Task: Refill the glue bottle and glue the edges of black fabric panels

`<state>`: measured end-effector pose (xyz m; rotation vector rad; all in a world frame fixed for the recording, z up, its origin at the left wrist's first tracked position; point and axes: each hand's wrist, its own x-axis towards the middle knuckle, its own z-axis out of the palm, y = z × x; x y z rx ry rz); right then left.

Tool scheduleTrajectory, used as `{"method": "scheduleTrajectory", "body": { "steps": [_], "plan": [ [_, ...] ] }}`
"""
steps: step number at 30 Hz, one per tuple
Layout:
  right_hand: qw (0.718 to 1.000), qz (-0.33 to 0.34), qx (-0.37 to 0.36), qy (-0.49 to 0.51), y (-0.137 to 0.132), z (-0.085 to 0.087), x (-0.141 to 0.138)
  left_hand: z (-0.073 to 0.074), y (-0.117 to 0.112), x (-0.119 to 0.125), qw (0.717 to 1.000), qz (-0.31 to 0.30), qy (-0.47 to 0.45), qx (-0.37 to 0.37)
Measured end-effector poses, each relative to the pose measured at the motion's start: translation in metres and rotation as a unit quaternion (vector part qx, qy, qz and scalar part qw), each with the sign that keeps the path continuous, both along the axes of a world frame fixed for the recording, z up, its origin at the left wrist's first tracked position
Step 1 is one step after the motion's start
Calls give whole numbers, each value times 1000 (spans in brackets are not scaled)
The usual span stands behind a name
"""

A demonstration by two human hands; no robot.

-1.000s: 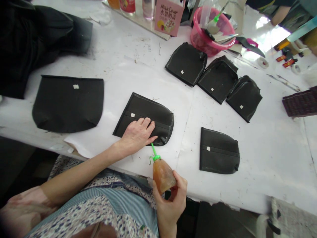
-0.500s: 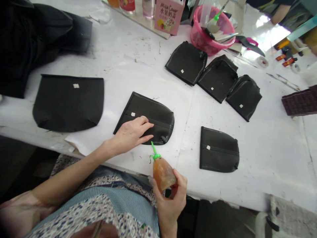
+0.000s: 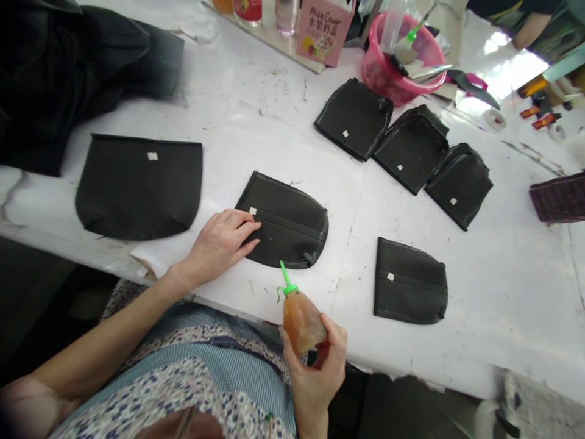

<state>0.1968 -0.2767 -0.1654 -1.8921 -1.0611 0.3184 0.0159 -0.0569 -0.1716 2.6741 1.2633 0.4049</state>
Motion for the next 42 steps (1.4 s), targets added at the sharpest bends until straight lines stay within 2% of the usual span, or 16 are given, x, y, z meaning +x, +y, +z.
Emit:
{"method": "scheduleTrajectory", "body": {
  "steps": [13,18,23,27,36,42],
  "plan": [
    [1000,2,-10,5,6,1,-9,-7,-1,-1,1000,11,-27,4],
    [1000,27,-1,13,10,1,-11,-8,-1,-1,999,10,-48,-1],
    [999,36,-6,25,14,-1,-15,-14,0,-3,991,9,-133,18],
    [999,40,6,36,16,-3,-16,-19,1,-5,980,47,-190,40],
    [997,62,5,41,22,1,-19,-17,4,-7,954,87,-287,-5],
    [997,59,5,52,31,3,-26,-20,5,-8,944,107,-312,-34]
  ]
}}
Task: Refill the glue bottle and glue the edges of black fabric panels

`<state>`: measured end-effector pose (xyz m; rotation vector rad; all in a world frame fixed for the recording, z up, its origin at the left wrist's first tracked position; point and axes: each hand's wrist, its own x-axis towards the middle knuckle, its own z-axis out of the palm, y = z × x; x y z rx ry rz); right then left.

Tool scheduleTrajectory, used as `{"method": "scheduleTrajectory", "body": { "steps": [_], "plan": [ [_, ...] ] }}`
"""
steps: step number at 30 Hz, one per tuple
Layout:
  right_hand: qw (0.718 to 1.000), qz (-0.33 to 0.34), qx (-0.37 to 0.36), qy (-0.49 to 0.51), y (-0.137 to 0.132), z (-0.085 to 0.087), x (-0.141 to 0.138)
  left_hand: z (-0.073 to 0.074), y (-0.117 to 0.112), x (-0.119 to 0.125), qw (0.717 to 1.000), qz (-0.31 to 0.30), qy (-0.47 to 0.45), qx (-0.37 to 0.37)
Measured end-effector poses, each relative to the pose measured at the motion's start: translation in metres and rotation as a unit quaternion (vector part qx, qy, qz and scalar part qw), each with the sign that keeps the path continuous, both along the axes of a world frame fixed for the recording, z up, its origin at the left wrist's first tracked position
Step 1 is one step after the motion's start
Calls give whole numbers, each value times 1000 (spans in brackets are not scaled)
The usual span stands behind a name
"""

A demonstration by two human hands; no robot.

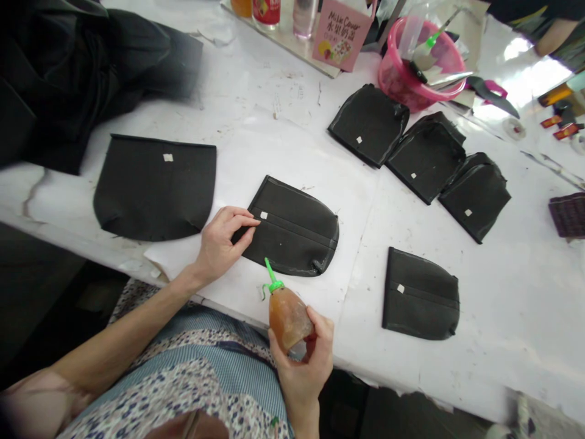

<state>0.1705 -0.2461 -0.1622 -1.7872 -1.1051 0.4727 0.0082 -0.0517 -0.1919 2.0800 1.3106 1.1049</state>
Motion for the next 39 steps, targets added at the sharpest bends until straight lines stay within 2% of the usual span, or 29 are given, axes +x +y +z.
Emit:
{"method": "scheduleTrajectory", "body": {
  "steps": [8,14,26,34,39],
  "plan": [
    [1000,23,10,7,7,0,-5,-3,5,-4,997,38,-63,-25],
    [999,31,2,15,13,1,-9,-4,5,-4,994,42,-92,-41],
    [997,80,2,13,28,-2,-16,-3,18,-13,960,19,-216,-177],
    [995,98,-6,16,36,1,-18,-3,18,-10,963,30,-209,-165],
    [991,136,-2,-8,39,-1,-19,-3,19,-10,965,33,-205,-161]
  ]
}}
